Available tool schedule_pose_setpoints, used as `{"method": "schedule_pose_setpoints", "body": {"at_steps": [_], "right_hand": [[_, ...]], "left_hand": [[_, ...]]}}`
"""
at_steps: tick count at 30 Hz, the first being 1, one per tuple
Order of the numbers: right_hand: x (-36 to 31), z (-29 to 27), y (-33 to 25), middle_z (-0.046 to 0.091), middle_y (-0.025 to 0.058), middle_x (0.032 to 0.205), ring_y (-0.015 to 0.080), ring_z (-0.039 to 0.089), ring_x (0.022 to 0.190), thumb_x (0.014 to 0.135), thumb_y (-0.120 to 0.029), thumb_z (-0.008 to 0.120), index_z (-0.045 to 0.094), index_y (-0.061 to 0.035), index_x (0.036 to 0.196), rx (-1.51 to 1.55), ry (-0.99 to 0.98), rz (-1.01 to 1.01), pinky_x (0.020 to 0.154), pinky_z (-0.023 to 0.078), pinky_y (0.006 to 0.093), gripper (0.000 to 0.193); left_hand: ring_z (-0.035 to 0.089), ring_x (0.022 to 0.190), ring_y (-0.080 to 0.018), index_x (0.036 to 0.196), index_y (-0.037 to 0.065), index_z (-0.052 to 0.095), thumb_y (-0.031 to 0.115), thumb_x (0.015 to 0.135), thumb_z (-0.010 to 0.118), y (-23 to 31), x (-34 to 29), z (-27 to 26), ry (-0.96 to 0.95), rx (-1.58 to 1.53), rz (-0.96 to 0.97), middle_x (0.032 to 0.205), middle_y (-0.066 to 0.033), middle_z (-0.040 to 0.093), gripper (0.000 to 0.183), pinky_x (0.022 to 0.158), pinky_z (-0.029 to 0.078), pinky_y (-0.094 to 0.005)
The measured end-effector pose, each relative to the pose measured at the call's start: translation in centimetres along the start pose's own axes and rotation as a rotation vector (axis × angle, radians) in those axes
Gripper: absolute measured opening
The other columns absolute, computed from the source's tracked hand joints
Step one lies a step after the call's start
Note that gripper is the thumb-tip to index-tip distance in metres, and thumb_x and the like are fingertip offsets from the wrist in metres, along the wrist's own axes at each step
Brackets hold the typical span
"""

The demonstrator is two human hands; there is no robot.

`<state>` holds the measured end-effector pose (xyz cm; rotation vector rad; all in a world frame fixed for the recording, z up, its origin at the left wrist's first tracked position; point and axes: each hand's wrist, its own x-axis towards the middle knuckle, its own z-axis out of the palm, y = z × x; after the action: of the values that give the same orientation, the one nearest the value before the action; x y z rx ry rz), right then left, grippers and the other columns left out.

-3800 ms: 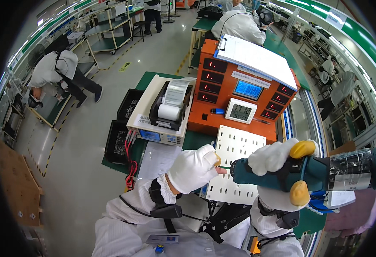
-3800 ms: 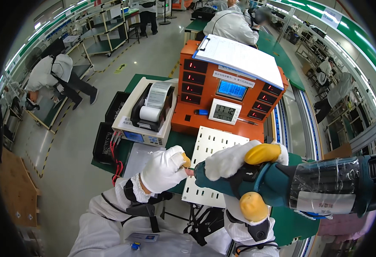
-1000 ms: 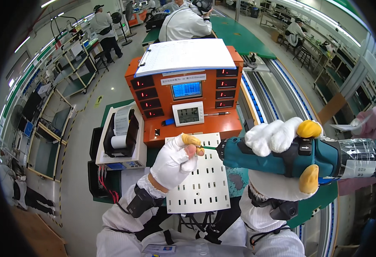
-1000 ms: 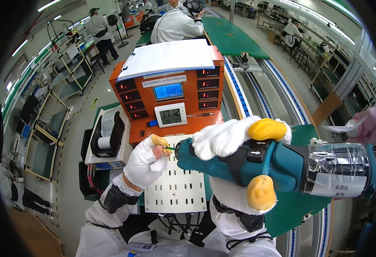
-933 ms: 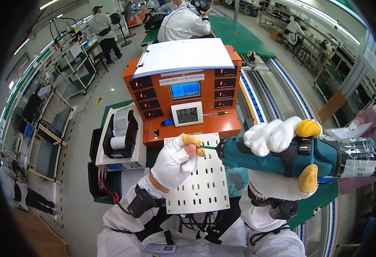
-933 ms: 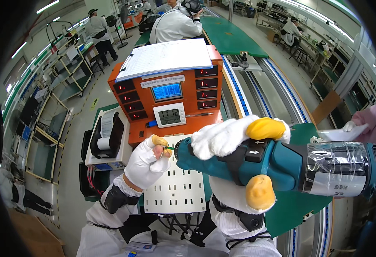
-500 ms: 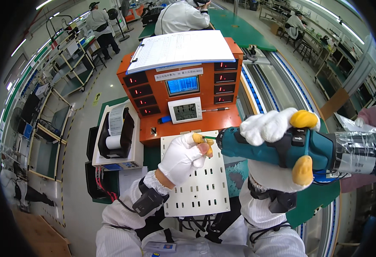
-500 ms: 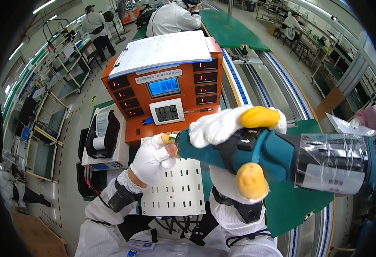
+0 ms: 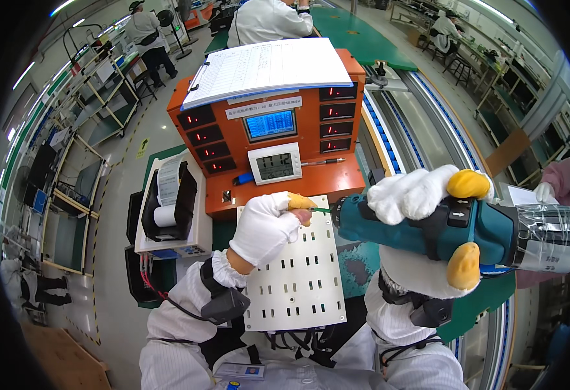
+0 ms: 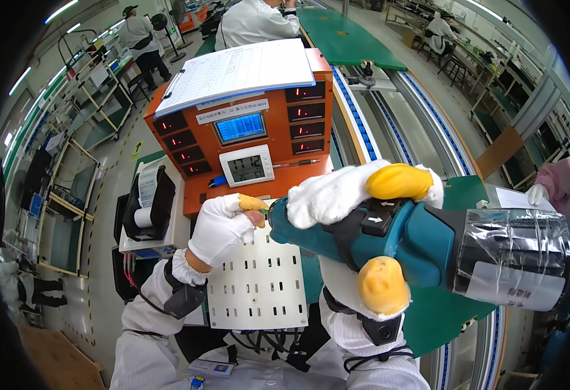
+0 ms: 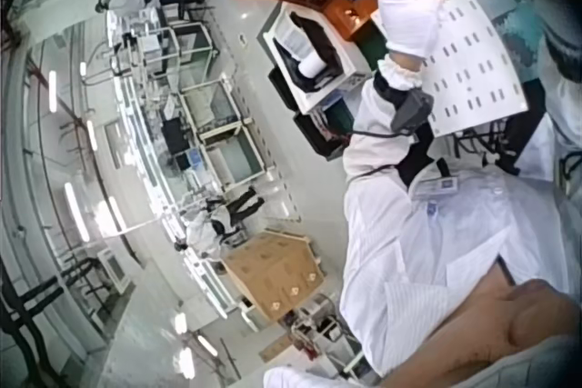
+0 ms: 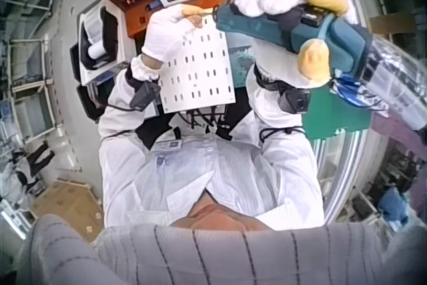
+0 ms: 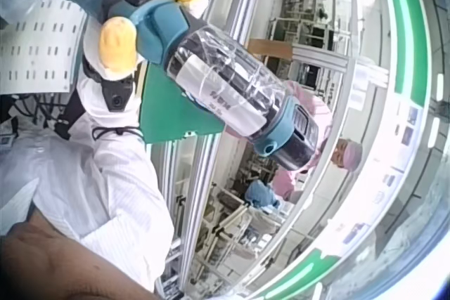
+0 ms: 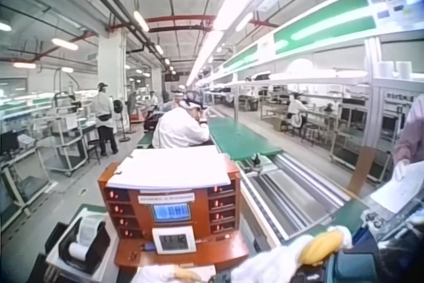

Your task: Testing battery packs by connecting leads to a testing rig and checking readings, then assembling the protective casing using an electric screwdriver.

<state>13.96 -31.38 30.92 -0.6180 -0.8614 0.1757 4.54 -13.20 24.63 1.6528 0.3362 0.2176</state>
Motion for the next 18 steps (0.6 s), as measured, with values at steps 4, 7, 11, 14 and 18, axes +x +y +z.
{"method": "schedule_pose_setpoints", "body": {"at_steps": [4,7,11,14,18], "right_hand": [[0.0,-0.2,0.2,0.059,0.0114,0.082,0.0265,0.062,0.076,0.069,-0.052,0.076,0.052,-0.0031,0.096,0.013,-0.044,-0.065,0.077,0.049,0.0438,0.06],[-0.1,-0.3,0.4,0.06,0.0117,0.083,0.027,0.062,0.077,0.068,-0.052,0.078,0.053,-0.003,0.096,0.02,-0.05,-0.065,0.078,0.05,0.044,0.062],[-0.2,-0.7,0.4,0.06,0.012,0.083,0.0278,0.063,0.078,0.067,-0.052,0.08,0.053,-0.0028,0.097,0.028,-0.078,-0.089,0.078,0.05,0.0442,0.064],[0.1,-1.2,-0.2,0.06,0.012,0.084,0.0277,0.063,0.078,0.067,-0.052,0.08,0.053,-0.0031,0.098,0.01,-0.123,-0.072,0.078,0.05,0.0441,0.064],[0.2,-0.4,-0.1,0.059,0.0112,0.079,0.0268,0.063,0.077,0.067,-0.051,0.08,0.054,-0.0033,0.095,-0.065,-0.02,0.02,0.077,0.05,0.043,0.061]], "left_hand": [[0.056,0.064,-0.0052,0.103,-0.004,0.07,0.003,0.09,0.063,0.6,-0.1,0.1,0.023,0.014,0.017,0.082,-0.0047,0.069,0.016,0.059,0.045,-0.0198],[0.055,0.062,-0.0047,0.104,-0.004,0.07,0.003,0.089,0.063,0.7,-0.1,-0.1,0.025,-0.006,0.011,0.081,-0.0043,0.069,0.017,0.057,0.044,-0.0192],[0.055,0.06,-0.0046,0.106,-0.003,0.07,0.003,0.089,0.064,0.6,0.3,0.0,0.02,0.06,0.06,0.08,-0.0037,0.069,0.019,0.057,0.044,-0.0189],[0.055,0.06,-0.0045,0.106,-0.003,0.07,0.002,0.089,0.064,0.4,0.6,-0.3,0.013,0.056,0.009,0.08,-0.0031,0.068,0.019,0.057,0.043,-0.0189],[0.055,0.06,-0.0049,0.105,-0.003,0.071,0.002,0.088,0.064,-0.1,0.7,-0.5,-0.002,0.069,0.042,0.081,-0.0029,0.068,0.019,0.057,0.043,-0.0192]]}}
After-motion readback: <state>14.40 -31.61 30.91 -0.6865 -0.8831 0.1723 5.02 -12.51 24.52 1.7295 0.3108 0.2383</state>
